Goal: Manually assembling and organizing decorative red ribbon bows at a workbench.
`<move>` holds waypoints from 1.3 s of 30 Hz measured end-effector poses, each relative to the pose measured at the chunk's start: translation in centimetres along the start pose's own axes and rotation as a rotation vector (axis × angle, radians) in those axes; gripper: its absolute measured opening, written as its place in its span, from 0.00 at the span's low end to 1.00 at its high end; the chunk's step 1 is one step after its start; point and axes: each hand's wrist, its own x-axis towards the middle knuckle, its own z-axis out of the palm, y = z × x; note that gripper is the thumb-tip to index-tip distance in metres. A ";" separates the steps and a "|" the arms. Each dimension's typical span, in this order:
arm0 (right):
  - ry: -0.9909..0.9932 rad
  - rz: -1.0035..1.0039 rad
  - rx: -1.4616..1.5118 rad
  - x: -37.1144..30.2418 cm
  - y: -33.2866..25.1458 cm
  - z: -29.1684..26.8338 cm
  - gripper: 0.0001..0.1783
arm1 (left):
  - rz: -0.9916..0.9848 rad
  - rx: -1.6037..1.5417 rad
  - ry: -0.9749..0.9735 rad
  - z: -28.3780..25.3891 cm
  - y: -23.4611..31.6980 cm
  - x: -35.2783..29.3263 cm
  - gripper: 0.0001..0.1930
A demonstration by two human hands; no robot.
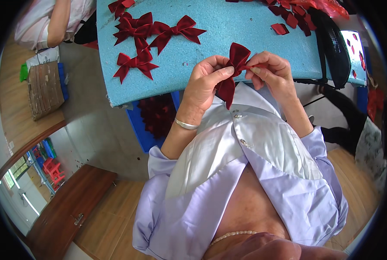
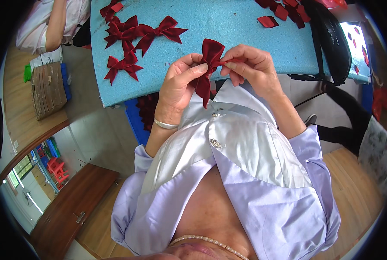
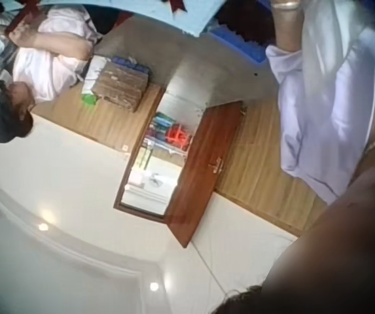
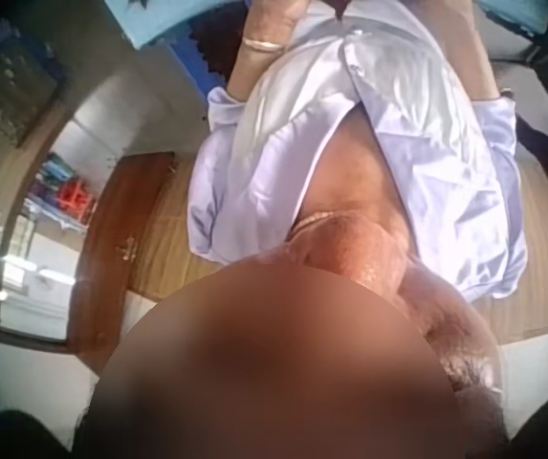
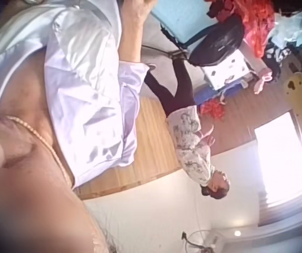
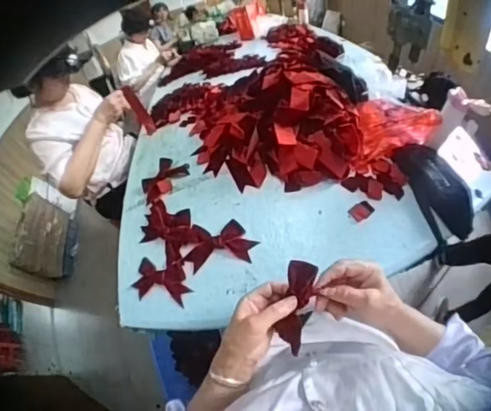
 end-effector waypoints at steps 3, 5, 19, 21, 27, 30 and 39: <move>-0.030 -0.214 -0.185 -0.1 0.2 -0.5 0.05 | 0.032 0.057 -0.012 0.4 0.2 -0.1 0.10; -0.039 -0.097 0.015 -0.1 -0.4 -0.5 0.04 | 0.074 0.102 0.012 1.0 0.2 -0.1 0.09; 0.073 -0.443 -0.405 0.5 -0.1 0.4 0.12 | 0.133 0.280 0.037 2.4 0.0 0.2 0.08; 0.229 -0.536 -0.377 0.1 0.4 1.8 0.10 | 0.105 0.236 0.023 2.3 -0.1 0.1 0.08; 0.067 0.214 0.039 0.7 -1.6 -0.5 0.12 | 0.260 0.385 0.045 2.8 -0.1 -0.4 0.08; 0.028 0.246 0.020 0.9 -1.2 -0.6 0.10 | 0.344 0.507 0.068 2.7 -0.7 -0.1 0.08; 0.077 -0.050 -0.314 0.6 -0.8 0.9 0.08 | 0.251 0.259 0.055 2.6 -0.7 -0.1 0.07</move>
